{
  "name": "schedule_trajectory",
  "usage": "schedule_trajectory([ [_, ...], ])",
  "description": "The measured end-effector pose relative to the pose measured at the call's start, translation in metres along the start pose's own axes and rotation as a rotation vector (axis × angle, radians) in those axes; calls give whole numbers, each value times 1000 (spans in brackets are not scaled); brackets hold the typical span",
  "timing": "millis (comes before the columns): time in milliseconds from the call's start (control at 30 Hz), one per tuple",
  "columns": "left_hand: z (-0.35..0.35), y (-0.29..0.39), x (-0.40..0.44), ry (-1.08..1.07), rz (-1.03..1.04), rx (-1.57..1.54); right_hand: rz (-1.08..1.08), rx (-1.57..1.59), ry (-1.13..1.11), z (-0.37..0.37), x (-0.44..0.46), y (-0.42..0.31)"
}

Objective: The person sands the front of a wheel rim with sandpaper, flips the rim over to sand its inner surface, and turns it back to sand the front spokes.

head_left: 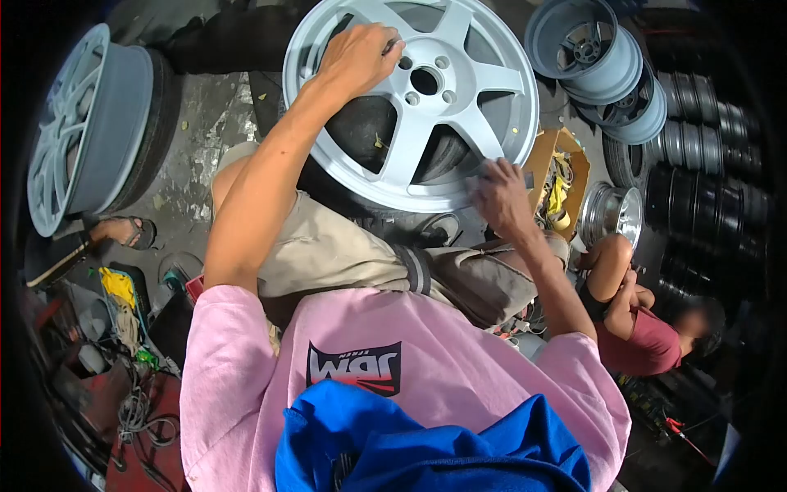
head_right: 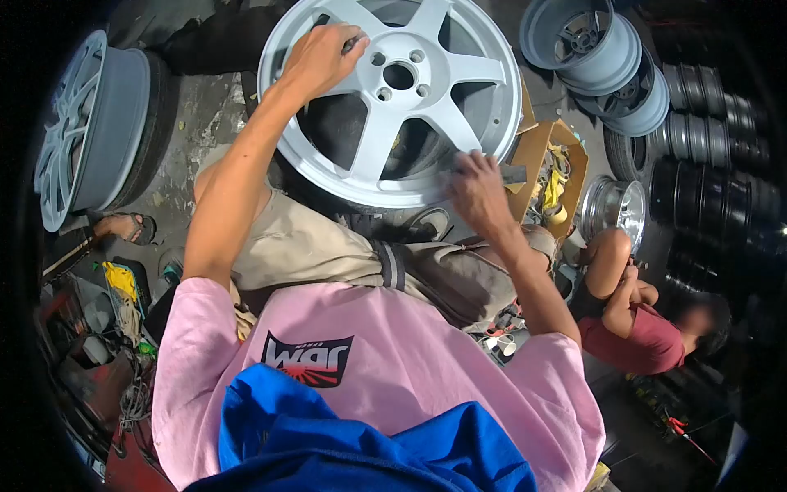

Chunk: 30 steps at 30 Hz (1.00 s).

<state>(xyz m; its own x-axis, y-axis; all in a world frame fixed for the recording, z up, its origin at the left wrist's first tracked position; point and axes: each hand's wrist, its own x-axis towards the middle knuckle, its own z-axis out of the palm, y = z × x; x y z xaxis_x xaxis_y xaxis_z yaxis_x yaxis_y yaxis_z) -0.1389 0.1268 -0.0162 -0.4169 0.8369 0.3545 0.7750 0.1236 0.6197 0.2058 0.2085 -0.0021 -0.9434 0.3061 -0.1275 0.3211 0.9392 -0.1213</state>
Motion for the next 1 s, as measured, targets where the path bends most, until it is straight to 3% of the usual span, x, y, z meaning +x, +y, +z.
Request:
schedule_trajectory([
  [133,-1,-5,1,29,7,106,-130,167,401,44,13,-55],
  [200,-8,-8,-2,-48,-62,183,29,259,117,32,21,-63],
  [233,-10,-8,-3,-116,-132,249,-119,139,242,30,13,-50],
  [300,-19,-15,-9,-179,-147,279,-47,92,9,1,1,-23],
  [433,-22,-16,-14,-263,-178,329,72,11,58,7,-1,-19],
  [500,-15,-14,-15,-243,-146,319,-77,134,289,30,13,-46],
  [567,-15,-11,-15,-223,-116,317,-22,186,98,23,31,-81],
  [600,-15,-7,-16,-250,-131,327,-52,141,104,24,32,-80],
  [667,-16,-2,-19,-258,-126,319,-54,94,96,30,16,-32],
  [733,-16,-2,-18,-262,-138,286,-16,-82,-15,3,14,-11],
  [833,-17,-4,-14,-302,-185,253,-99,-370,8,37,15,-7],
  [867,-12,-8,-13,-342,-203,281,-21,-330,-189,50,21,-3],
  [933,-9,-10,-13,-382,-218,306,-134,-289,-183,52,32,-29],
  [1000,-10,-8,-13,-435,-219,277,-258,41,-140,33,38,-42],
])
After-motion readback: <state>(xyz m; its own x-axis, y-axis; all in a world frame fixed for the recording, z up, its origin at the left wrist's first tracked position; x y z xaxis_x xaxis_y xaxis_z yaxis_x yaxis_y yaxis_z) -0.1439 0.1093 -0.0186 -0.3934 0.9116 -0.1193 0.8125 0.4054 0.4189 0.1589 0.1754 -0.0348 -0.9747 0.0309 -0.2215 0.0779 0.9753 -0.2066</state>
